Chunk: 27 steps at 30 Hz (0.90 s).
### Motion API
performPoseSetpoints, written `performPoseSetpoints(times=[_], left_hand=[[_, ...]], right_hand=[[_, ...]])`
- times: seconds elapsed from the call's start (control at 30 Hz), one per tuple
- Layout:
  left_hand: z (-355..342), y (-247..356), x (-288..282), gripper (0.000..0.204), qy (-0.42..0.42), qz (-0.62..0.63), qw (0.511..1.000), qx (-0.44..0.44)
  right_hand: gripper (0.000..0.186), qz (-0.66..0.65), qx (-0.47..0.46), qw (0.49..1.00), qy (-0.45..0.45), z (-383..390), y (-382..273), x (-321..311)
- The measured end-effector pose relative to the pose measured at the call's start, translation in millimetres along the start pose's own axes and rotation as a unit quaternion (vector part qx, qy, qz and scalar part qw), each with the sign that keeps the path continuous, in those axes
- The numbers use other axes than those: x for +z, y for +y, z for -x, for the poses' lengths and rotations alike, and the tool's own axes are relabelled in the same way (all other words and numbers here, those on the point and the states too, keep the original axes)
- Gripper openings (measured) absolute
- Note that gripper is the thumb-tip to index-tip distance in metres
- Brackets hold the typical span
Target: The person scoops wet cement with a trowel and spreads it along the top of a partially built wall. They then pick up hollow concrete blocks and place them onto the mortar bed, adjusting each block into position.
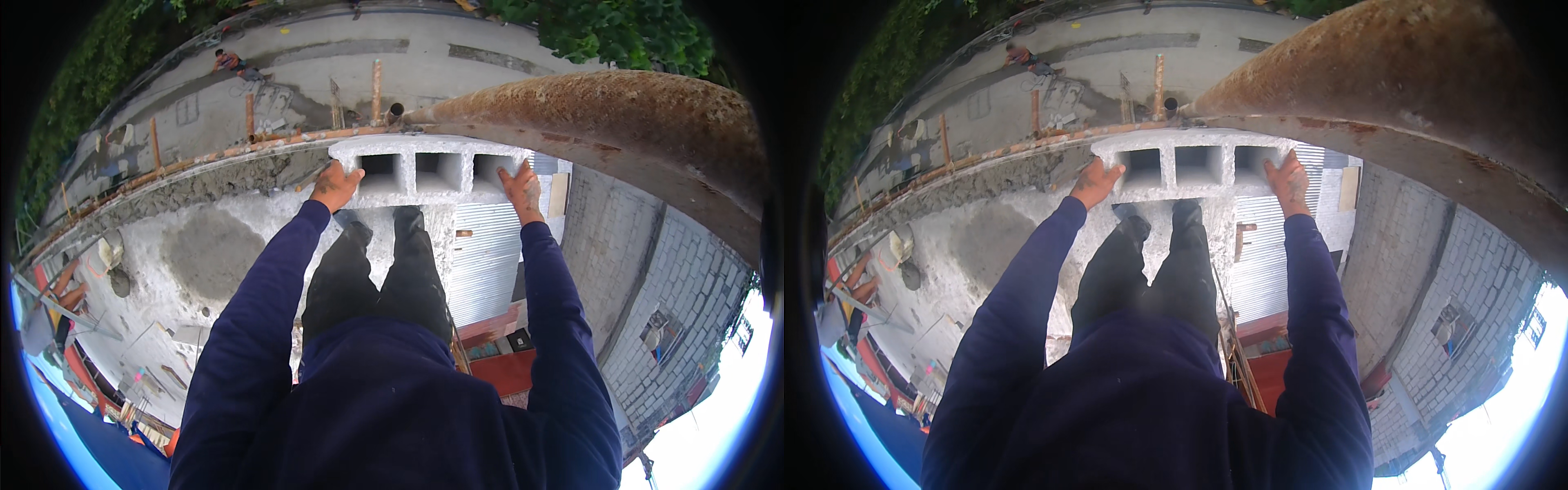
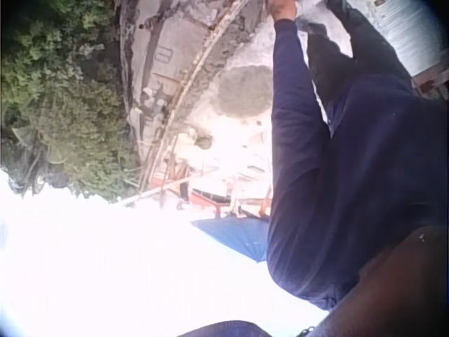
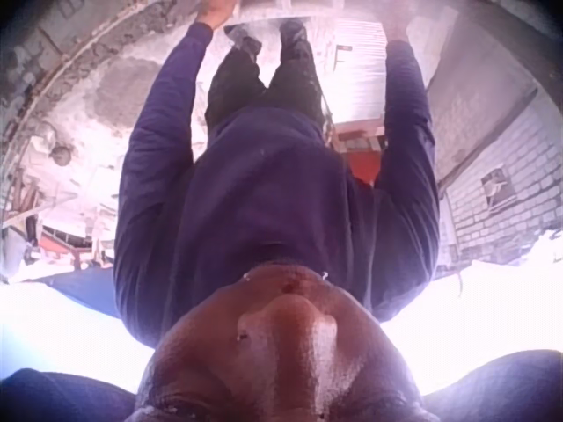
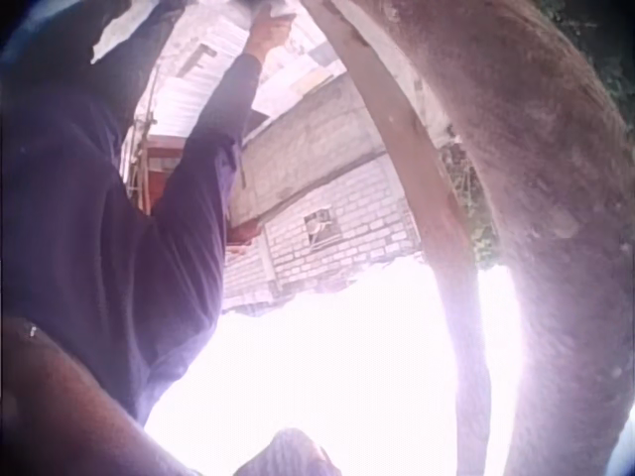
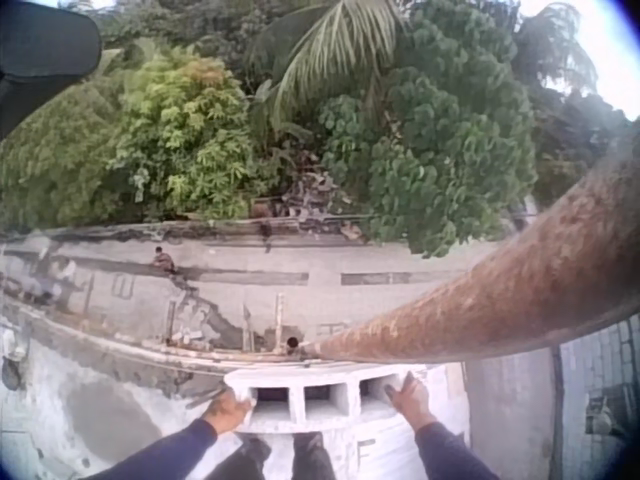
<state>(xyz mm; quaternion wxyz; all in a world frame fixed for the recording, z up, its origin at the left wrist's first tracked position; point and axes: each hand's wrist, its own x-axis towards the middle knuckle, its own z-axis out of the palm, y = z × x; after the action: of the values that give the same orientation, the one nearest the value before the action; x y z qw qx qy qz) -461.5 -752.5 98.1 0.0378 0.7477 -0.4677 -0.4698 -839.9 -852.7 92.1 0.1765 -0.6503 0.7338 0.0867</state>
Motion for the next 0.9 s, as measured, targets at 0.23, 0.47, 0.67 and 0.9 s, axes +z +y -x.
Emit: performPoseSetpoints(times=[0.23,0.47,0.67,0.9], left_hand=[[-0.4,-2.3,-3.0,0.068,-0.005,-0.013,1.0,-0.002],[2.5,-0.3,-2.0,0.066,0.012,0.01,1.0,-0.002],[0.1,-3.3,-3.1,0.067,0.002,0.0,1.0,0.005],[4.3,1.5,-7.5,0.067,0.003,-0.012,1.0,0.011]], right_hand=[[0.071,0.004,-0.005,1.0,-0.016,-1.5,3.3,1.6],[0.068,0.009,-0.016,1.0,0.017,3.2,-0.6,-1.7],[0.068,0.023,-0.012,0.999,0.028,4.4,-0.8,2.1],[0.069,0.032,-0.007,0.999,0.023,2.5,1.9,5.8]])
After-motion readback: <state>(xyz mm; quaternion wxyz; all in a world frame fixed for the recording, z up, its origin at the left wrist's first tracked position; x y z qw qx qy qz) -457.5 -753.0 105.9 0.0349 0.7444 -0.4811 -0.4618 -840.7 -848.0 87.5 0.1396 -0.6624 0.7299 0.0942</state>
